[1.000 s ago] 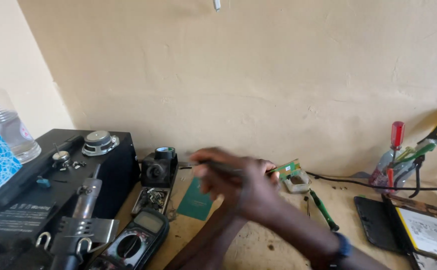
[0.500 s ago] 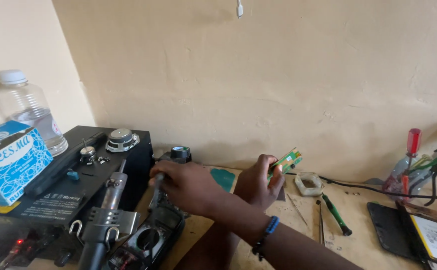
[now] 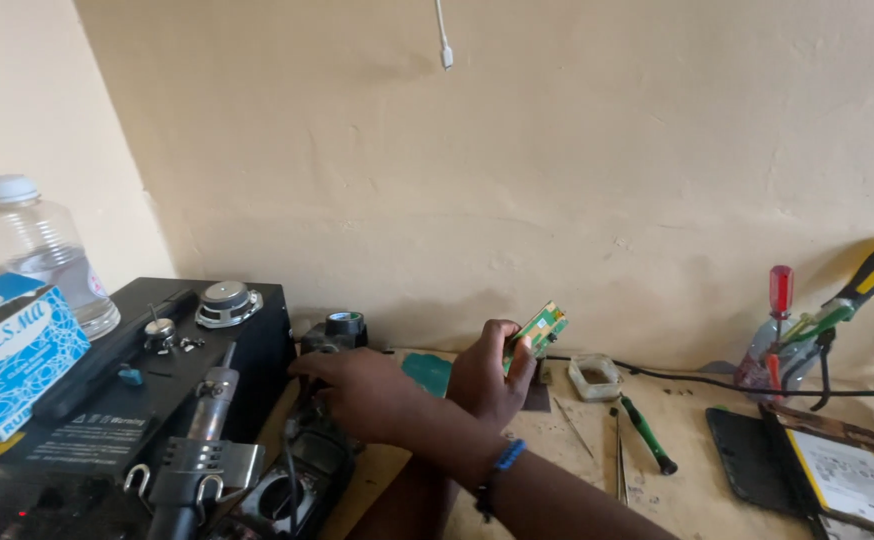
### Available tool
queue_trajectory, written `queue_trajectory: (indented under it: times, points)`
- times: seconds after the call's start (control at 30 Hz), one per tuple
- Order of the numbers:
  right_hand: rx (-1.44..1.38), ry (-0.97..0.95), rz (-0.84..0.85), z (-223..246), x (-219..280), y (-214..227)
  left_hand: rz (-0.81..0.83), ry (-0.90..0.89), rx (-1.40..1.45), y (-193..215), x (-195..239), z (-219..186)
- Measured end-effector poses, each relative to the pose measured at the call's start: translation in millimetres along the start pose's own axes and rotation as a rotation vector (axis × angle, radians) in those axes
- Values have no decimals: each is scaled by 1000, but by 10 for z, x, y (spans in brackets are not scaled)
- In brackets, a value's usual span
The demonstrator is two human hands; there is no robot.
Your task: The person holds a small green circuit board and uses a soldering iron to apply heat to specific points on the board. They repeatedly reposition the board and the soldering iron to work on different areas, occasionally inspecting the board between soldering actions.
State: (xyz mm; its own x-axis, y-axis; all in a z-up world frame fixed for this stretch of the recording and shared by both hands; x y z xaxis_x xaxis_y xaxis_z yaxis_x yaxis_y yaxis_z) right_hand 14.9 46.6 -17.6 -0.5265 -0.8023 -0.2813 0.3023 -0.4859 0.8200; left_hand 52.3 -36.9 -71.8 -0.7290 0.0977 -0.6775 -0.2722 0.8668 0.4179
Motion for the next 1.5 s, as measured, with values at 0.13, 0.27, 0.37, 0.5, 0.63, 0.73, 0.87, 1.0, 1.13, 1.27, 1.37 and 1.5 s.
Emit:
queue_trajectory:
  times: [0.13, 0.27, 0.37, 0.5, 0.63, 0.73, 0.87, 1.0, 1.13, 1.27, 1.37, 1.5]
  points:
    - [-92, 119, -132, 42, 291, 424, -118, 18, -69, -8, 8, 158]
    - [4, -340, -379, -83, 847, 1153, -194, -238, -105, -89, 15, 330]
    - [60, -472, -429, -385, 1449, 1636, -128, -187, -50, -56, -72, 163]
    - [217, -856, -289, -826, 2047, 1729, -41, 99, 185, 64, -119, 123]
    - [256, -970, 46, -1130, 2234, 1267, -13, 314, 418, 191, -150, -149]
    - [524, -946, 139, -1252, 2244, 1012, -34, 462, 669, 265, -133, -356]
    - [613, -992, 220, -962, 2016, 879, 33, 536, 804, 340, -158, -376]
    - [770, -966, 289, -1029, 1952, 901, 10, 549, 833, 172, -196, -112]
    - [699, -1030, 322, -1036, 1941, 1037, 37, 601, 937, 298, -200, -361]
    - [626, -1004, 277, -1087, 2000, 1093, 57, 567, 1026, 292, -236, -406]
    - [485, -1049, 157, -938, 2072, 1177, 67, 588, 993, 314, -234, -429]
    - [134, -837, -102, -973, 2160, 1399, 18, 660, 1047, 326, -258, -418]
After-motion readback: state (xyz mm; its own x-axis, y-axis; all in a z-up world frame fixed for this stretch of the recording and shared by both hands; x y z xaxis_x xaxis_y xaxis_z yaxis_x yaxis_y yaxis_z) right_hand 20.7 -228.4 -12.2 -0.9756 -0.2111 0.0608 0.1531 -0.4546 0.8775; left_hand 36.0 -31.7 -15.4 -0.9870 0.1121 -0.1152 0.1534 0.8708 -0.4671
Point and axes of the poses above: each hand's wrist, its own x-axis away from the middle knuckle, its own y-axis out of the back of the hand, z = x × y, the point moved 3 cm from there along -x, towards the middle knuckle, and after that the axes turned 8 degrees about z, right-handed, at the moved point
